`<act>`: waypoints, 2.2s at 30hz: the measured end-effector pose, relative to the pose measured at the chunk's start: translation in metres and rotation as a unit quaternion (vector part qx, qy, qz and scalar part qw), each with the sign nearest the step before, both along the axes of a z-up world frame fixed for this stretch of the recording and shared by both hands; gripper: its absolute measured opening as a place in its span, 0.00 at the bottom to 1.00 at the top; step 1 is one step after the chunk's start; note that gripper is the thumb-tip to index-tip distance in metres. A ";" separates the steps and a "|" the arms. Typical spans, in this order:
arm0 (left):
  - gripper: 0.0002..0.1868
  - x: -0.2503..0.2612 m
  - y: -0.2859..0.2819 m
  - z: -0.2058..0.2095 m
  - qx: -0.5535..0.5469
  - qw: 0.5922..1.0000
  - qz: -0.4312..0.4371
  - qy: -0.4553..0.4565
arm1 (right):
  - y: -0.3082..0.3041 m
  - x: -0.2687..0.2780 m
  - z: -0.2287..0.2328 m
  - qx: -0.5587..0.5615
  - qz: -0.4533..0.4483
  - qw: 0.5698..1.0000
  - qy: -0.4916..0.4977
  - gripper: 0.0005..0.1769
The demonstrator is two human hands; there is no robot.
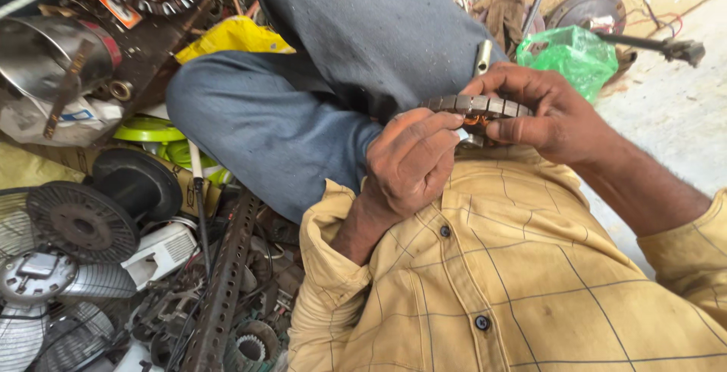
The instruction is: The person sits on the floor and works on a circular motor stator, using a screwdriver to adjust copper windings and a metal rod to hold the component. They repeatedly pick up and place down tools while manipulating the windings.
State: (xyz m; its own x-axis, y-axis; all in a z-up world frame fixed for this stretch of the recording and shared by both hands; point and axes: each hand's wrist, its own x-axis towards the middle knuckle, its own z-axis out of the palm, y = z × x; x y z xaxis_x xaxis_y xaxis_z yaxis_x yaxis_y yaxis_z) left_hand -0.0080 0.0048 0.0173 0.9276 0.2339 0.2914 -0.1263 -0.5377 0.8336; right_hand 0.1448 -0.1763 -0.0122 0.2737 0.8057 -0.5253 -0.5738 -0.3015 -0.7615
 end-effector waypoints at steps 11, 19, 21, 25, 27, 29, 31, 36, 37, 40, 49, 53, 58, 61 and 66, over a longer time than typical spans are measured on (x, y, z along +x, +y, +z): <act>0.09 0.003 0.008 0.010 -0.144 0.988 0.063 0.012 | -0.001 -0.005 -0.002 0.021 -0.013 0.998 -0.061 0.22; 0.13 0.013 -0.002 0.009 -0.006 0.998 0.069 0.012 | -0.004 -0.015 -0.004 0.055 -0.090 0.994 -0.020 0.27; 0.13 0.018 -0.002 0.007 0.025 0.998 0.052 0.002 | -0.004 -0.014 -0.006 0.073 -0.095 0.992 -0.028 0.26; 0.13 0.021 -0.003 0.006 0.048 0.998 0.040 0.000 | -0.006 -0.015 -0.011 0.075 -0.083 0.993 -0.033 0.17; 0.14 0.022 -0.002 0.008 0.065 0.998 0.017 -0.008 | -0.007 -0.015 -0.012 0.072 -0.085 0.993 -0.026 0.17; 0.14 0.023 -0.001 0.012 0.075 0.997 -0.003 -0.010 | -0.006 -0.016 -0.012 0.082 -0.087 0.993 -0.024 0.17; 0.13 0.023 0.000 0.015 0.077 0.997 -0.021 -0.006 | -0.005 -0.017 -0.011 0.089 -0.091 0.992 -0.018 0.16; 0.13 0.022 0.009 0.019 0.047 0.997 -0.066 0.009 | -0.004 -0.018 -0.004 0.087 -0.089 0.992 -0.010 0.15; 0.13 0.021 0.012 0.019 0.036 0.996 -0.077 0.013 | -0.004 -0.018 -0.003 0.089 -0.089 0.992 -0.007 0.14; 0.14 0.018 0.017 0.019 0.046 0.994 -0.099 0.031 | -0.003 -0.019 0.000 0.093 -0.088 0.992 0.000 0.13; 0.07 0.023 0.009 0.025 0.070 0.994 -0.085 0.022 | -0.001 -0.020 0.000 0.088 -0.085 0.992 -0.013 0.12; 0.10 0.023 0.010 0.029 0.119 0.986 -0.111 0.029 | -0.001 -0.019 0.000 0.079 -0.086 0.993 -0.008 0.12; 0.11 0.024 0.012 0.032 0.124 0.983 -0.135 0.035 | -0.001 -0.020 0.000 0.088 -0.083 0.993 -0.007 0.13; 0.11 0.024 0.013 0.033 0.113 0.983 -0.140 0.035 | -0.002 -0.020 0.000 0.086 -0.079 0.993 -0.013 0.13; 0.09 0.024 0.010 0.038 0.161 0.976 -0.145 0.037 | -0.002 -0.020 0.001 0.095 -0.083 0.992 -0.010 0.14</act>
State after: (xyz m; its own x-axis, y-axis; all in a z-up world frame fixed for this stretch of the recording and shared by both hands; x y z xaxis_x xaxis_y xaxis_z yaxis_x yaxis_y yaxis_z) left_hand 0.0161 0.0143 0.0557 0.9625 -0.1334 0.2360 -0.2573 -0.7238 0.6402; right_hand 0.1249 -0.1779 -0.0117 0.4196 0.8325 -0.3618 -0.5879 -0.0544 -0.8071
